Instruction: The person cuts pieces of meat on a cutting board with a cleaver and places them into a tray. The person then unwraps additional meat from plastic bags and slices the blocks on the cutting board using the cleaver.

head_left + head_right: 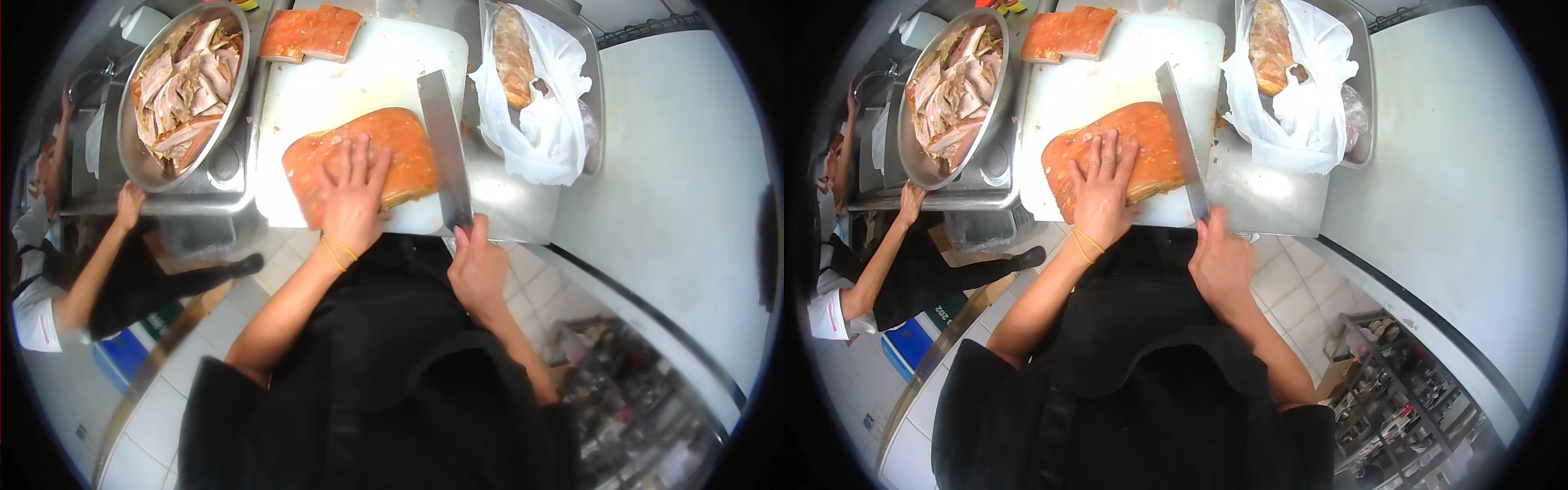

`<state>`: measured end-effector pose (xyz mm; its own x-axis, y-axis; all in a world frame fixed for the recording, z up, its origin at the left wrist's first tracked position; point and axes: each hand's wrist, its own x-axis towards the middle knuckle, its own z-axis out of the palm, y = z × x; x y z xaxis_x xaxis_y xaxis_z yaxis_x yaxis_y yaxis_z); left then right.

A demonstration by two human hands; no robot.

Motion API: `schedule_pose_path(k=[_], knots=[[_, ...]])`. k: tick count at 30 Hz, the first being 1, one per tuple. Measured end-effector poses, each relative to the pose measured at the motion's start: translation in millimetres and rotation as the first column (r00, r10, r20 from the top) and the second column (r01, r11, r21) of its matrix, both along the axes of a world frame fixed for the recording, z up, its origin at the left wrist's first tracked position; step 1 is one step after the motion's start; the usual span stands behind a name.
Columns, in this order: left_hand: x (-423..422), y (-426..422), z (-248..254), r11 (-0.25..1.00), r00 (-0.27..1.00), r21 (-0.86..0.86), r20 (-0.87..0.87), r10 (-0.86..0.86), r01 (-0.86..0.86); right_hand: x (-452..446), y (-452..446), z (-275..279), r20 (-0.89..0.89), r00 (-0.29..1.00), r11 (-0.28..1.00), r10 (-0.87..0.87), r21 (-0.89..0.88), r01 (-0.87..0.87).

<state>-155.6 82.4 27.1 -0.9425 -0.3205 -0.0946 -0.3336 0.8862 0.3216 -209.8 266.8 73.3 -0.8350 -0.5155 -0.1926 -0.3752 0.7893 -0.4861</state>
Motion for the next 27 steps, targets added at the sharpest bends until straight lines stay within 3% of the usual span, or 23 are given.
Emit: schedule_pose_path(k=[4,10,15,19,22,24,25,26,27], knots=[[-1,-2,-22,0.984,0.997,-0.179,-0.078,-0.024,0.010,7,8,5,-0.033,0.999,0.999,0.034,-0.040,-0.035],[0,-9,-17,0.993,0.996,-0.113,-0.080,-0.037,0.028,25,23,7,0.143,0.990,0.994,-0.010,0.107,-0.006],[-3,-18,-12,0.996,0.994,-0.055,-0.076,-0.079,0.075,14,7,1,-0.086,0.994,0.996,0.068,0.071,-0.062],[-8,-24,-12,0.992,0.992,-0.090,-0.085,-0.091,0.083,-9,-5,0,-0.120,0.988,0.990,0.100,0.111,-0.087],[-11,-31,1,0.998,0.989,-0.022,-0.132,-0.066,0.063,-25,-3,-4,-0.095,0.988,0.982,0.122,0.156,-0.106],[-17,-43,9,0.990,0.992,0.106,-0.096,-0.087,0.097,-34,5,-3,0.016,0.993,0.985,0.116,0.131,-0.117],[-29,-47,10,0.932,0.960,0.360,-0.251,0.124,-0.026,-35,6,-2,0.013,0.992,0.983,0.122,0.135,-0.123],[-47,-48,5,0.928,0.959,0.370,-0.246,0.138,-0.038,-34,8,-1,0.047,0.991,0.971,0.123,0.200,-0.130],[-67,-48,-2,0.964,0.896,0.160,-0.361,0.259,-0.215,-33,11,-2,0.087,0.989,0.954,0.122,0.265,-0.141]])
